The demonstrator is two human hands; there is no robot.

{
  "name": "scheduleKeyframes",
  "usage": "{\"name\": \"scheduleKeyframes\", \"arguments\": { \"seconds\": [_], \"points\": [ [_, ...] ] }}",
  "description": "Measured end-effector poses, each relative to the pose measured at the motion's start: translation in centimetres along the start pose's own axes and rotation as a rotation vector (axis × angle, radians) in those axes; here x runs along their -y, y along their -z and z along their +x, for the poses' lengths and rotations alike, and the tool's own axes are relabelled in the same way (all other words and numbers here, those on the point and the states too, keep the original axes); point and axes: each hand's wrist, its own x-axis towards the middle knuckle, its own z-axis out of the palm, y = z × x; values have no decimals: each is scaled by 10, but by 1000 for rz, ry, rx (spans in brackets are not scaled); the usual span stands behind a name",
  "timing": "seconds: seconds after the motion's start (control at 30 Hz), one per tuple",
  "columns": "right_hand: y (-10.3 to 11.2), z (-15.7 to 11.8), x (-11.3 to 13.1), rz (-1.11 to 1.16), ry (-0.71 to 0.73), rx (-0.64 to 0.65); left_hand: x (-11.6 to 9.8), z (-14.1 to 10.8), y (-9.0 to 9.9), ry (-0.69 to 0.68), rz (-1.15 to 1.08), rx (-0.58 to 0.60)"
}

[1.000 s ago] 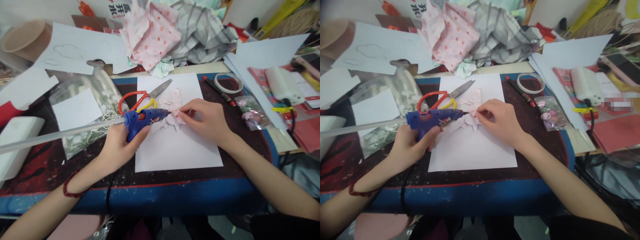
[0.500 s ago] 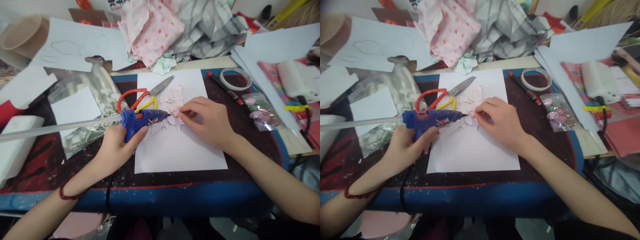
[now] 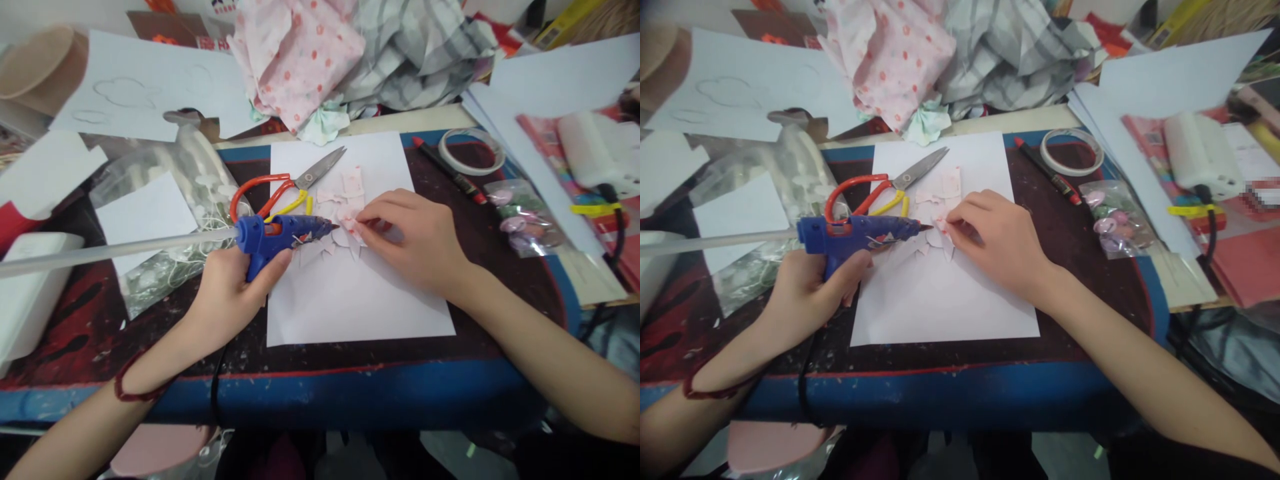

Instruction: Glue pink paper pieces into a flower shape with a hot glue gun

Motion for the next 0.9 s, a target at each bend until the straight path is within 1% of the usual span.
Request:
{"name": "scheduleKeyframes", "arguments": {
  "seconds": [0.33, 0.5, 0.9],
  "points": [
    [1, 0, 0, -39, 25, 8, 1, 1, -1, 10, 13, 7],
    [2, 0, 1, -63, 15, 17, 2, 2, -1, -12, 23, -20],
    [2, 0, 1, -86, 15, 20, 0, 0, 1, -36, -22, 8]
  ]
}}
